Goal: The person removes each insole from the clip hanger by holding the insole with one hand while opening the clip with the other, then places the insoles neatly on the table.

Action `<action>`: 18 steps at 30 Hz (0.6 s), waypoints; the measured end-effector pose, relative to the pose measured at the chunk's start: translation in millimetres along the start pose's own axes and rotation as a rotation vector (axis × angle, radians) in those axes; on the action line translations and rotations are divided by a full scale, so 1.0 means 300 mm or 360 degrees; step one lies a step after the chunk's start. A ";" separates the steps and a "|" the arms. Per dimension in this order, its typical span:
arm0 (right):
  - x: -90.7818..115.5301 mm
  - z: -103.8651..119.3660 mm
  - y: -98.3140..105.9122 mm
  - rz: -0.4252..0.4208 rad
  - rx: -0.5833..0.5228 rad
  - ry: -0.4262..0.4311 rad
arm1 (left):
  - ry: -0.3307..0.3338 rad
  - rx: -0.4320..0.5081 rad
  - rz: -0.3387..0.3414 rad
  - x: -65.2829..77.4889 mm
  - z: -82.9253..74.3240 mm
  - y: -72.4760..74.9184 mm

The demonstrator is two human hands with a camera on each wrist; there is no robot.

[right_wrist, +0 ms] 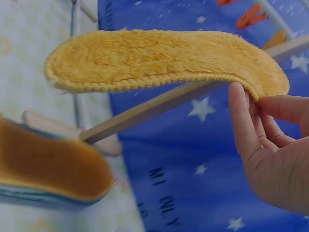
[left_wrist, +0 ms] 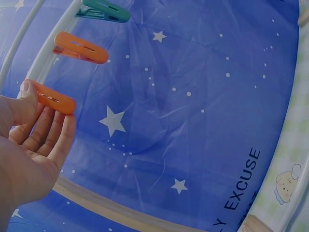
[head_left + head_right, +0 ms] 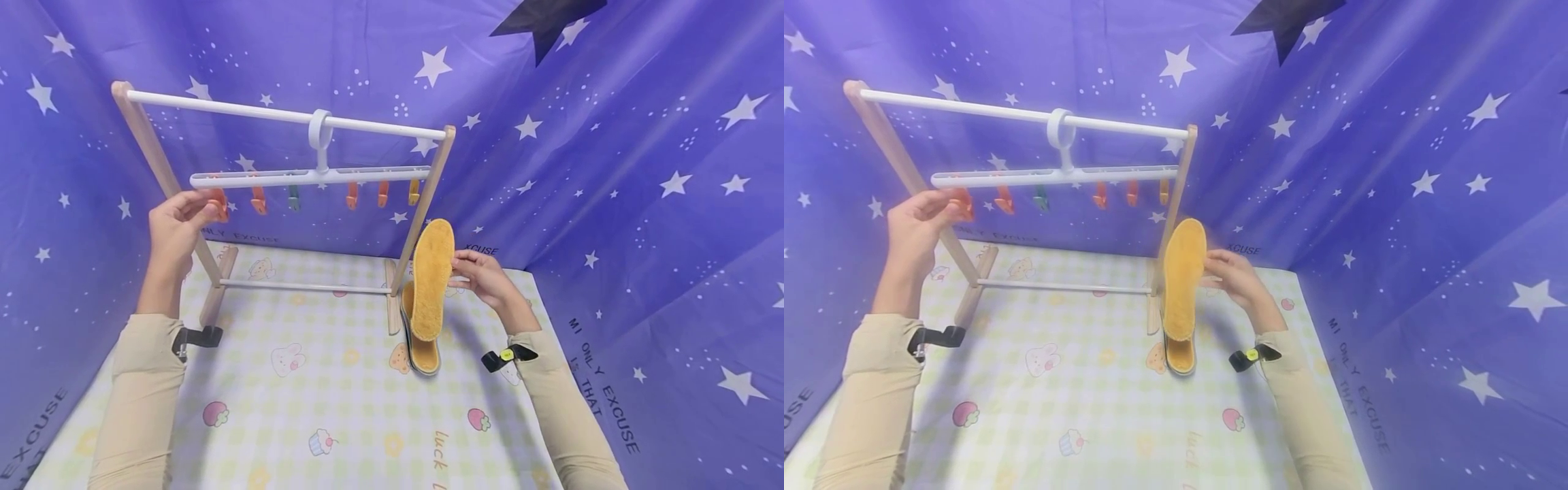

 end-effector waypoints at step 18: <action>-0.087 -0.333 0.053 0.0016 0.0147 -0.0520 | 0.0003 0.0036 0.0012 0.008 0.010 -0.004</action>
Point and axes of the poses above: each hand's wrist, its own x-axis away from the middle knuckle, its own y-axis out of the back of the hand, z = x × y, the point moved 6 cm from there along -x, towards the middle knuckle, and after that the axes turned 1 degree about x, right-handed, at the moved point
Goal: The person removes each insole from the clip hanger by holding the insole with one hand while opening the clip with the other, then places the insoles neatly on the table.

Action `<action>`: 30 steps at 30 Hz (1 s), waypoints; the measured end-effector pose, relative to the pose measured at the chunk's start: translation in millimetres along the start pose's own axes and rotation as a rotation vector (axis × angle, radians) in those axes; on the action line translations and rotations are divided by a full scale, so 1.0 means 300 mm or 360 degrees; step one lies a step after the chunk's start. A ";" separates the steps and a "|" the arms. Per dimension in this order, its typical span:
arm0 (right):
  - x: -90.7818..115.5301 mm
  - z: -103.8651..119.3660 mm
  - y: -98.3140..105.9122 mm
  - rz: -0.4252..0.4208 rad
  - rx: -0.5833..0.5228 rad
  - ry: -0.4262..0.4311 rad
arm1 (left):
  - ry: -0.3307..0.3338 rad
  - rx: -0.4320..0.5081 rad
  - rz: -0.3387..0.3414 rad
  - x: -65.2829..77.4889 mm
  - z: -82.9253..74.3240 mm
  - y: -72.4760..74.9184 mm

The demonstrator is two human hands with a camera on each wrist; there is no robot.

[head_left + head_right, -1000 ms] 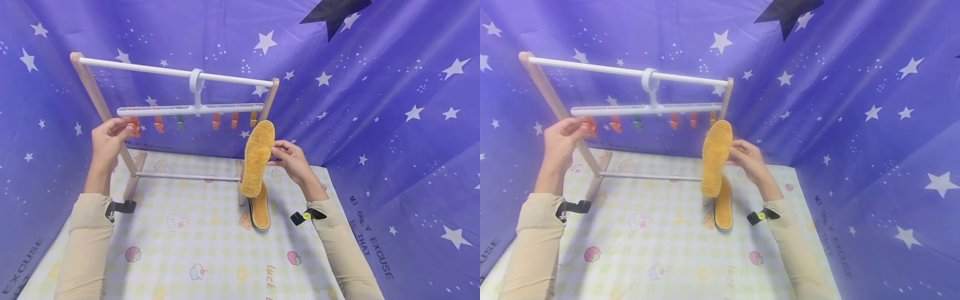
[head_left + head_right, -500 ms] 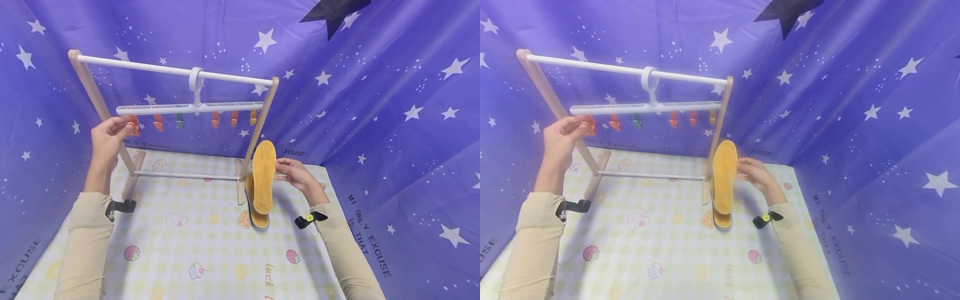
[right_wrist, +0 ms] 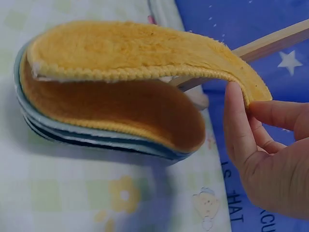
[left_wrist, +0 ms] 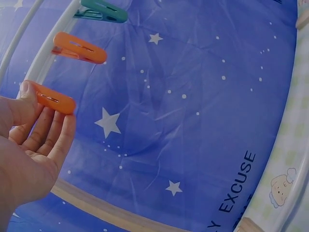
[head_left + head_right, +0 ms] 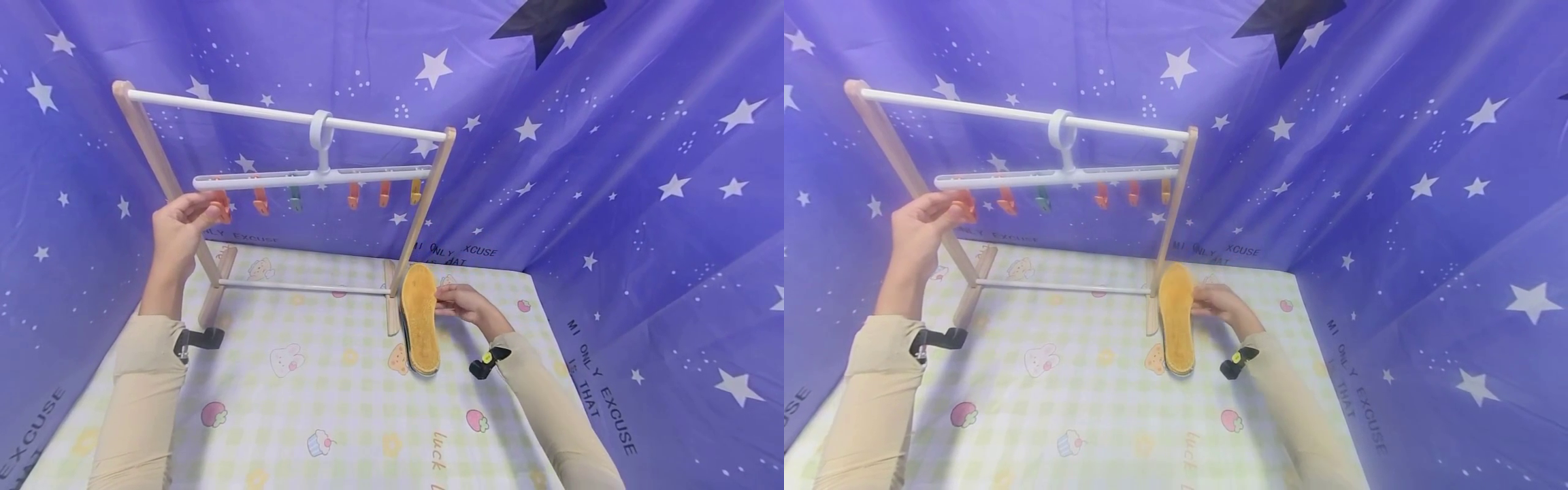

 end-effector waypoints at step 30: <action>-0.060 -0.092 0.014 -0.0538 0.0372 0.0021 | 0.0017 0.0021 -0.0002 0.005 0.014 -0.002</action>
Point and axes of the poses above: each hand's wrist, its own x-axis away from the middle knuckle, its own y-axis out of the back of the hand, z = x × y, the point moved 6 cm from there along -x, towards the middle knuckle, and after that the axes turned 1 degree about x, right-handed, at the moved point
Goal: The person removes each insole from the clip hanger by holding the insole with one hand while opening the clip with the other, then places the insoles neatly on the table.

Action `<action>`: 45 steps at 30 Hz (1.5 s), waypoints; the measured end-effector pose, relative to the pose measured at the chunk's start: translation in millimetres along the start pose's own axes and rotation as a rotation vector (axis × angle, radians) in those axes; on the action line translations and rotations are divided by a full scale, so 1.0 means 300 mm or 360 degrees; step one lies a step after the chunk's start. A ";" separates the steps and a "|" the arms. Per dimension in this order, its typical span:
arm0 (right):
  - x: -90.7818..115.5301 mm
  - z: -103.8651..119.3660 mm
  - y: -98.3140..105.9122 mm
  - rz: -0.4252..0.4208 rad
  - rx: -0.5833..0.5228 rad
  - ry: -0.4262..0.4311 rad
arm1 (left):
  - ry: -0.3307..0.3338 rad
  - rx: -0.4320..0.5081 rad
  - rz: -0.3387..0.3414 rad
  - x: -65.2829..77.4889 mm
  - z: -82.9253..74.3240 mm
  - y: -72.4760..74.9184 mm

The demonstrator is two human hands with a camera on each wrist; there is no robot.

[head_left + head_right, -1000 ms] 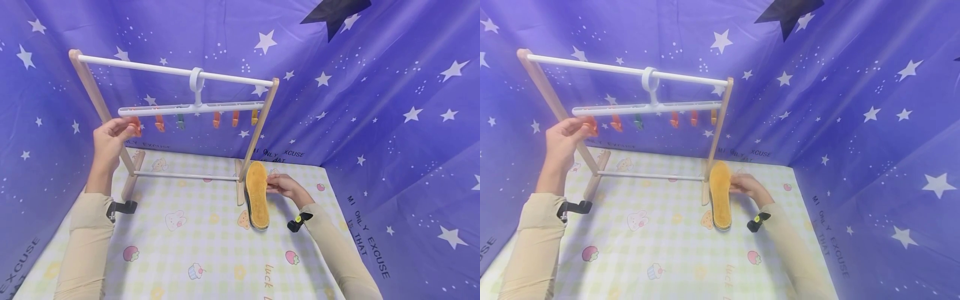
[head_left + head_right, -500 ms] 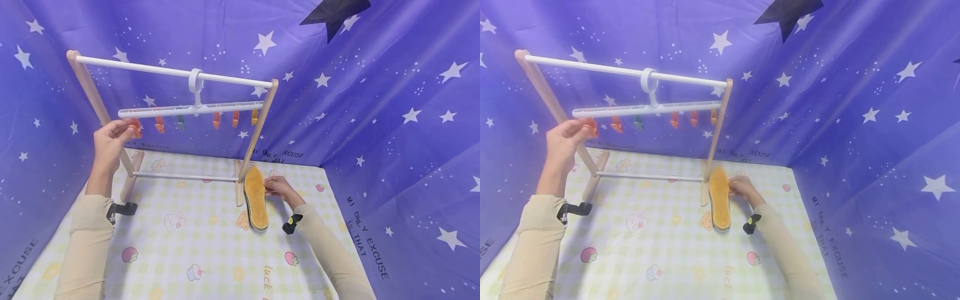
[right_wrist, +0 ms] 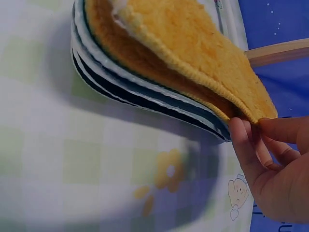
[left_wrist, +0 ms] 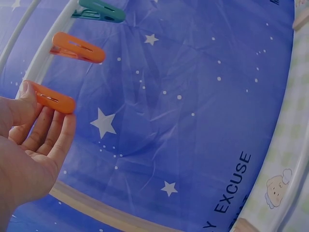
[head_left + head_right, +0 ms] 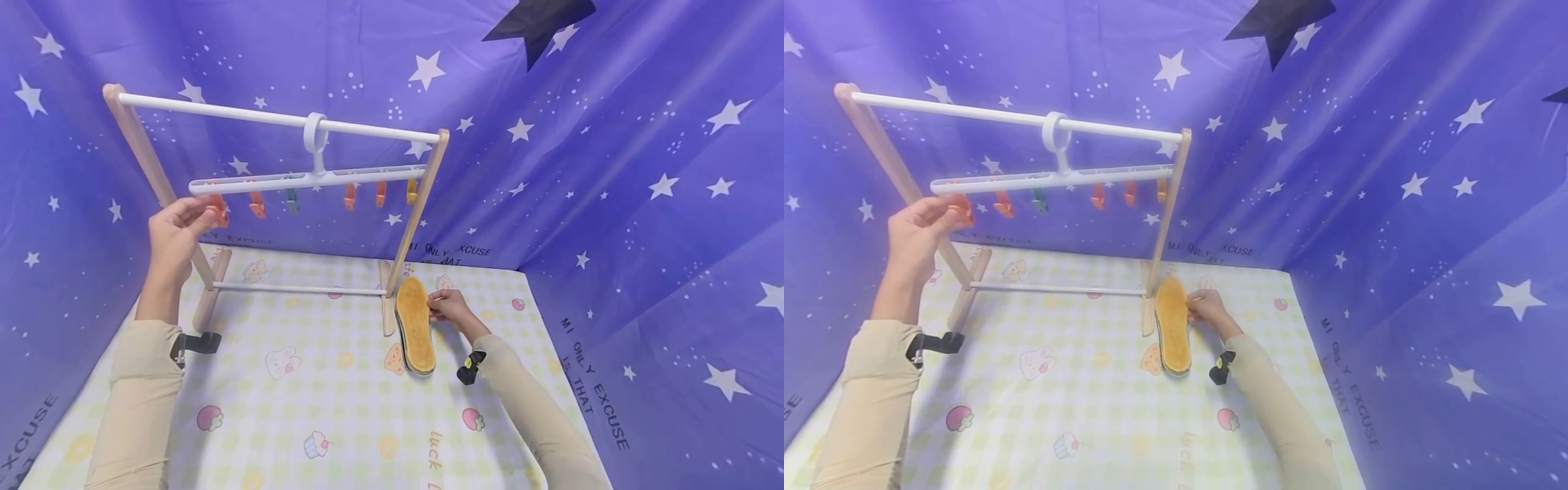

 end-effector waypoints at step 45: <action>-0.001 0.008 -0.005 -0.0247 0.0073 0.0070 | 0.0040 -0.0067 -0.0078 -0.001 0.008 0.016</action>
Point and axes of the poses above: each hand's wrist, its own x-axis away from the middle knuckle, its own y-axis out of the back of the hand, z = x × y, the point moved 6 cm from there along -x, towards the middle knuckle, and after that the axes turned 1 degree about x, right-handed, at the moved point
